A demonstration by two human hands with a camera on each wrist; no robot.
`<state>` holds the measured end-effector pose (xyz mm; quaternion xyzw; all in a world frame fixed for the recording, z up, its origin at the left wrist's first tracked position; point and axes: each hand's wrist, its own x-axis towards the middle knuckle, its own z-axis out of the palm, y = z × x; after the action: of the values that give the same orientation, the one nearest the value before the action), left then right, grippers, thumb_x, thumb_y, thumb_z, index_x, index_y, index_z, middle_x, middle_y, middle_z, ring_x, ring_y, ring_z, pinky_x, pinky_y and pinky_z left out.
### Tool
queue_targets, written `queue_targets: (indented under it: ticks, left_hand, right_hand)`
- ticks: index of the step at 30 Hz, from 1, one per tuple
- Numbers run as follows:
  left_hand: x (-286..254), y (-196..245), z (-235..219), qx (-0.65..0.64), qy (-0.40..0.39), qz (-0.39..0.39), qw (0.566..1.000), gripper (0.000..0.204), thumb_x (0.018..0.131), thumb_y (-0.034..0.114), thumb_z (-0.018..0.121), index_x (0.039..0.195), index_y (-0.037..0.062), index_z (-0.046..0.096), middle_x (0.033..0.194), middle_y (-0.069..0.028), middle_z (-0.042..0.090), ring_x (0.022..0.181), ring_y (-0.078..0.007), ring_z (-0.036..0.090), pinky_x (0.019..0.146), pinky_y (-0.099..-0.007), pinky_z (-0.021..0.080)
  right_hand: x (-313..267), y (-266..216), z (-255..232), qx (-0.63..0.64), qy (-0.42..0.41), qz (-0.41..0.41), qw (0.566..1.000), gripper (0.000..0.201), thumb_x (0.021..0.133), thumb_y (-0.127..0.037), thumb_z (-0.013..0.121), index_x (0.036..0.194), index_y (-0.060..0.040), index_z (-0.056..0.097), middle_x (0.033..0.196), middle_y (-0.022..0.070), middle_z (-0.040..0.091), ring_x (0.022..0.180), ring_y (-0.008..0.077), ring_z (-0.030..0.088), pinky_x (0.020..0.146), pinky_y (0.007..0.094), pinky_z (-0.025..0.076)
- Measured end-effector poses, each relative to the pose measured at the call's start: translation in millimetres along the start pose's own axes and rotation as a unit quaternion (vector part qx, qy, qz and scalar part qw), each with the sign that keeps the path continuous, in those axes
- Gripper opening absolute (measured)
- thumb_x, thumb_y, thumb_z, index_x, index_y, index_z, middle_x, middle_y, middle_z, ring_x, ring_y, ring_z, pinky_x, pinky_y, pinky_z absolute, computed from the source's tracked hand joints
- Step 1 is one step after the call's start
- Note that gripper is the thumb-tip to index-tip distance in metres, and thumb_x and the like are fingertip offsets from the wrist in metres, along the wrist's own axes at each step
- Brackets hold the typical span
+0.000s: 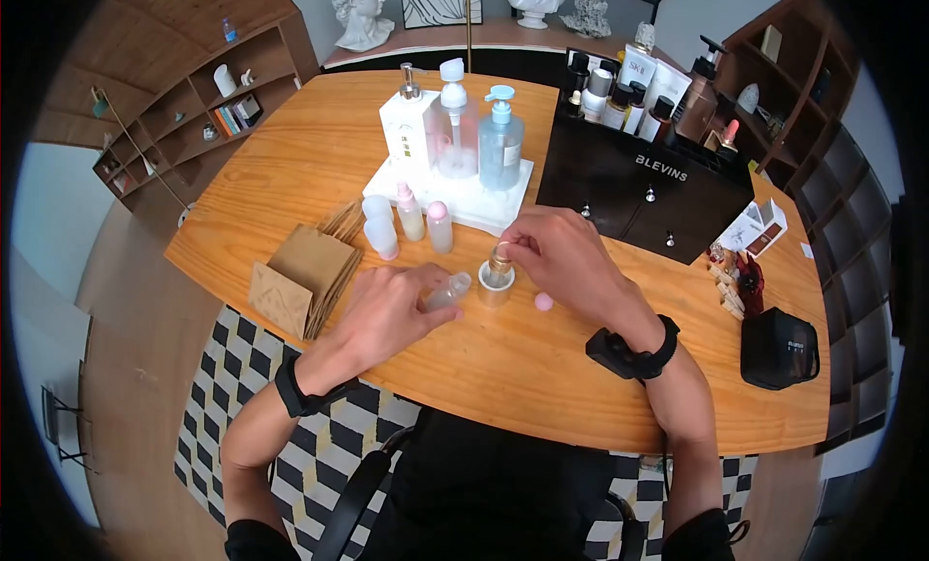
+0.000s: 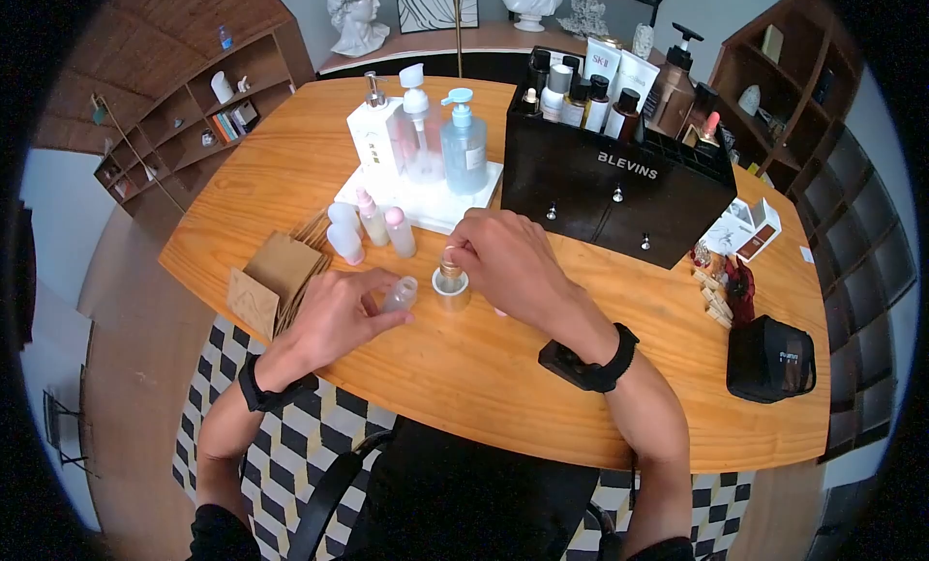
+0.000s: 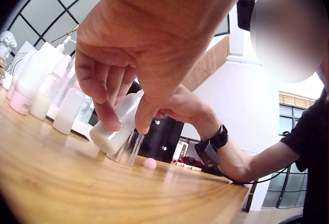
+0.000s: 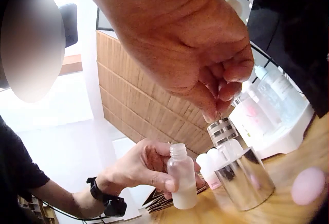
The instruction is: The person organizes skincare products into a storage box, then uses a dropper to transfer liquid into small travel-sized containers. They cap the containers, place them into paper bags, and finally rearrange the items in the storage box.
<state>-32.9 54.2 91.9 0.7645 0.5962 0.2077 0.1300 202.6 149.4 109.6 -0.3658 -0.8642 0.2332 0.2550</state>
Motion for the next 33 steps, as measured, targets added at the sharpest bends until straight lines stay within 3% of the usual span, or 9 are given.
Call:
queue_targets:
  ticks: [1,4,16,33]
  left_hand:
    - [0,0,0,-0.001,0.005,0.008,1.000,0.043,0.086,0.028,0.090,0.116,0.0000,0.078,0.075,-0.0162,0.077,0.067,-0.0232,0.077,0.065,-0.0350,0.060]
    - [3,-2,2,-0.002,0.006,0.016,1.000,0.044,0.085,0.027,0.091,0.116,-0.0008,0.078,0.076,-0.0167,0.077,0.067,-0.0234,0.078,0.066,-0.0344,0.061]
    - [11,1,6,-0.005,-0.024,-0.017,1.000,0.047,0.085,0.028,0.091,0.120,-0.0013,0.077,0.079,-0.0183,0.077,0.069,-0.0229,0.078,0.066,-0.0340,0.061]
    - [17,2,6,0.005,-0.024,0.003,1.000,0.047,0.087,0.029,0.089,0.120,-0.0015,0.077,0.076,-0.0178,0.077,0.067,-0.0247,0.077,0.065,-0.0362,0.060]
  right_hand:
    - [-1,2,0,-0.014,0.026,-0.028,0.999,0.020,0.096,-0.014,0.069,0.090,0.0041,0.076,0.092,0.0170,0.074,0.076,0.0352,0.073,0.071,0.0443,0.056]
    - [-3,-1,-1,-0.010,0.026,-0.007,1.000,0.019,0.095,-0.014,0.070,0.090,0.0031,0.077,0.095,0.0170,0.075,0.087,0.0381,0.072,0.078,0.0475,0.055]
    - [-3,1,-1,0.019,-0.007,0.014,1.000,0.018,0.093,-0.014,0.074,0.092,0.0040,0.078,0.094,0.0165,0.075,0.081,0.0323,0.074,0.075,0.0420,0.056]
    - [-6,4,-26,0.021,0.046,0.012,0.999,0.020,0.093,-0.019,0.079,0.096,0.0011,0.080,0.087,0.0134,0.074,0.075,0.0251,0.071,0.070,0.0387,0.055]
